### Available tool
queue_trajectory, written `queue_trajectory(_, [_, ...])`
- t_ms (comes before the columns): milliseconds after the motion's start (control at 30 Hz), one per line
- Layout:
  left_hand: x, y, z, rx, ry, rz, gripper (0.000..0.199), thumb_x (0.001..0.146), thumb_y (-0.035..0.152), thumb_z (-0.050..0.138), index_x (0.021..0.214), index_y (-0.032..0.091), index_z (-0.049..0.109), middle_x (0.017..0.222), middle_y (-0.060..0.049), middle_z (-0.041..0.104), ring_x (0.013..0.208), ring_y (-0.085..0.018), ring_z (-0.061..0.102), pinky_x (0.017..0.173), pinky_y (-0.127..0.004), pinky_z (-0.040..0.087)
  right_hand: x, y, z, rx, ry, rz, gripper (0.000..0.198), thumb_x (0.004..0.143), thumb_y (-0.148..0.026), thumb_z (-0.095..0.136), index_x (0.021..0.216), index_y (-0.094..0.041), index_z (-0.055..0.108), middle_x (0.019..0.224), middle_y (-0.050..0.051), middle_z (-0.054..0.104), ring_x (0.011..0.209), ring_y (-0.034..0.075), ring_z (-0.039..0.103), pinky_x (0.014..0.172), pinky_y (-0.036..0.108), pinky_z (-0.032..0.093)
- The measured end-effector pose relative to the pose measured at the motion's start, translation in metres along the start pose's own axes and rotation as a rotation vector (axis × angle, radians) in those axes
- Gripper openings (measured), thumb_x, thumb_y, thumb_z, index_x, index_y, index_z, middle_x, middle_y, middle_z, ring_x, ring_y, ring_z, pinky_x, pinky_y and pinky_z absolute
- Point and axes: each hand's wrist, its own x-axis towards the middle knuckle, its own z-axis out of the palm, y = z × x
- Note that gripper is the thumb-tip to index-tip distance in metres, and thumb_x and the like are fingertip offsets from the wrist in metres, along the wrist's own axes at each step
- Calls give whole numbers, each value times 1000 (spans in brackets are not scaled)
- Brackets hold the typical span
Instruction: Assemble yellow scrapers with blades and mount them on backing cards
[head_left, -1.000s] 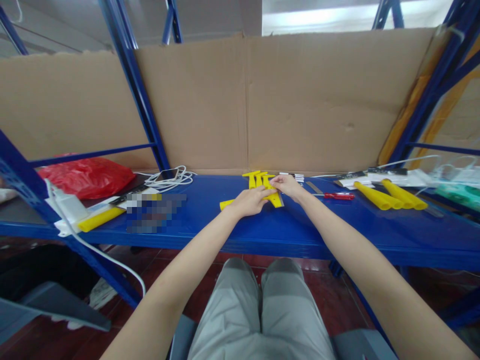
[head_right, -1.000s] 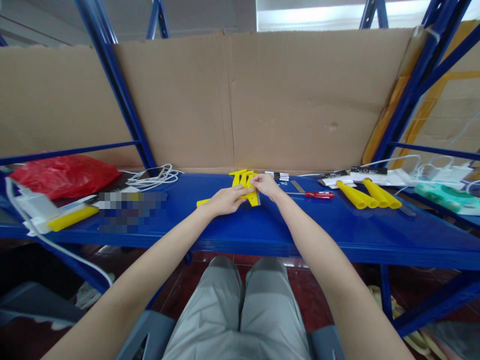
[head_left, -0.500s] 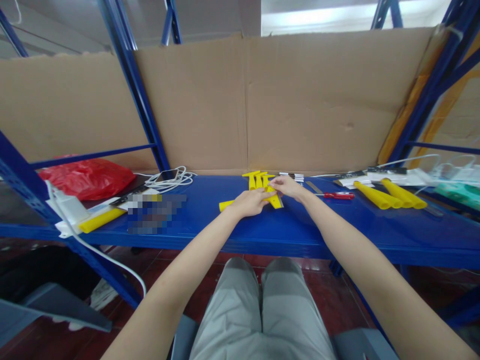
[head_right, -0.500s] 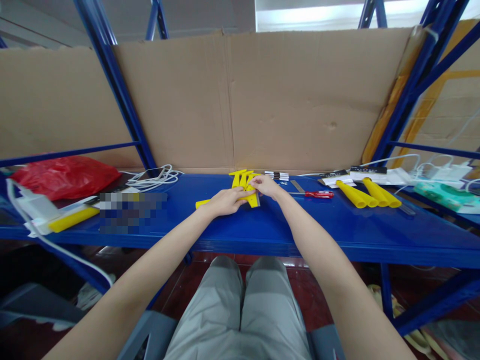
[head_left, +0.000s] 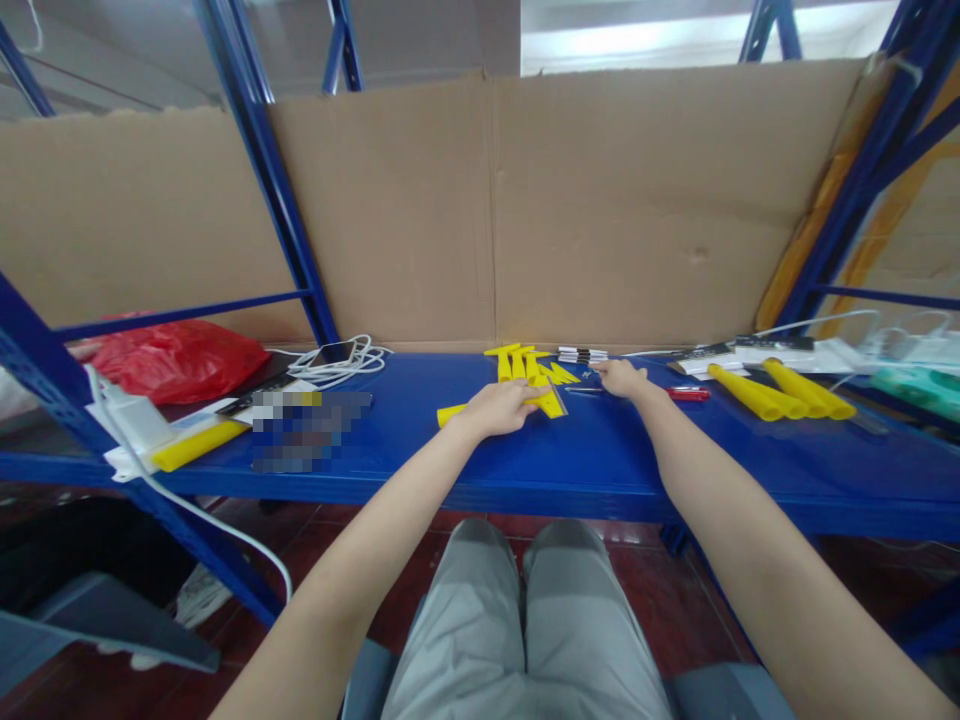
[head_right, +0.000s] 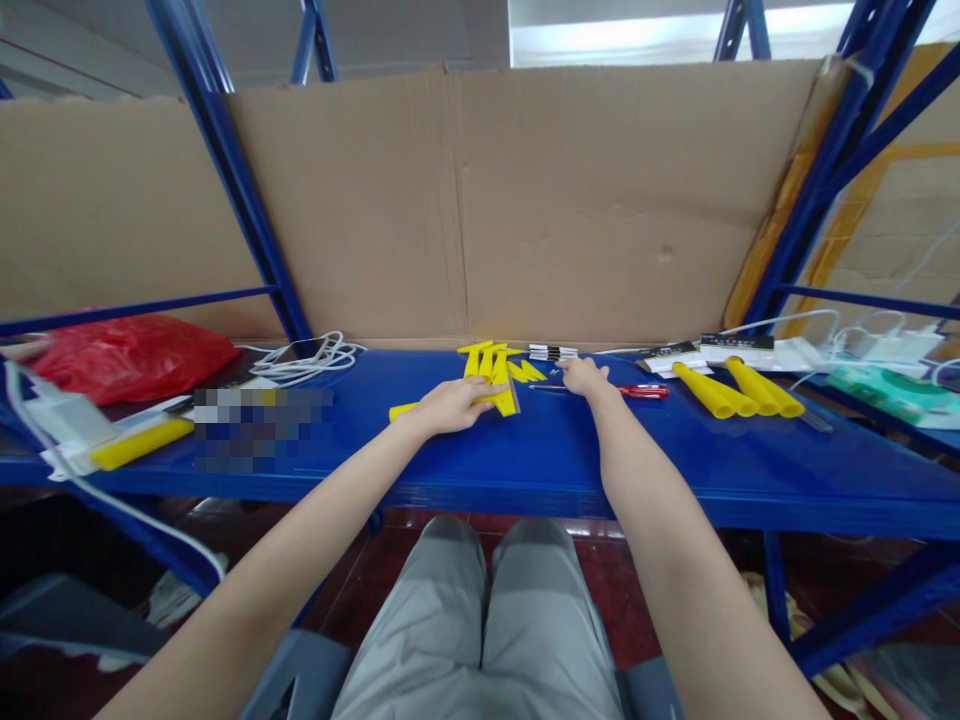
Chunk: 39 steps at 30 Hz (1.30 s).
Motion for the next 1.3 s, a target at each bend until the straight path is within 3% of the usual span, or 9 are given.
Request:
queue_trajectory(167, [0, 0, 1, -12, 7, 13, 45, 93, 30, 42, 138, 29, 47, 130, -6, 58, 116, -23, 56, 95, -32, 45, -2, -8, -1, -30, -69, -26, 47, 84, -22, 43, 125, -39, 60, 138, 3, 52, 126, 33, 41, 97, 62, 33])
queue_trajectory(367, [1, 0, 1, -7, 1, 17, 45, 93, 29, 42, 138, 28, 47, 127, -6, 60, 114, -23, 58, 92, -31, 46, -11, -21, -9, -55, -130, -14, 54, 83, -14, 38, 129, -34, 58, 145, 5, 44, 132, 34, 34, 100, 65, 28])
queue_trajectory(600, [1, 0, 1, -3, 1, 18, 45, 93, 30, 42, 138, 28, 47, 127, -6, 59, 113, -23, 58, 92, -31, 46, -12, -25, -11, -7, -71, -26, 39, 82, -14, 45, 108, -28, 71, 130, 7, 58, 125, 32, 41, 100, 61, 31])
queue_trajectory(733, [1, 0, 2, -5, 3, 26, 45, 93, 30, 42, 137, 27, 49, 125, -6, 60, 112, -23, 59, 91, -32, 46, -10, -24, -11, 35, -39, 47, 24, 80, -21, 55, 95, -26, 74, 117, 8, 65, 121, 30, 45, 99, 54, 36])
queue_trajectory(900, [1, 1, 3, -16, 5, 51, 43, 92, 29, 44, 135, 27, 51, 121, -7, 62, 111, -23, 59, 92, -32, 46, -9, -25, -12, 82, -112, 141, 21, 78, -22, 59, 94, -22, 73, 117, 9, 64, 121, 28, 48, 100, 47, 38])
queue_trajectory(1300, [0, 4, 3, -28, -6, 92, 43, 92, 27, 44, 134, 28, 52, 123, -6, 61, 112, -22, 59, 92, -31, 46, -13, -27, -15, 58, -149, 144, 24, 83, -25, 56, 99, -22, 73, 122, 10, 62, 124, 28, 48, 102, 45, 38])
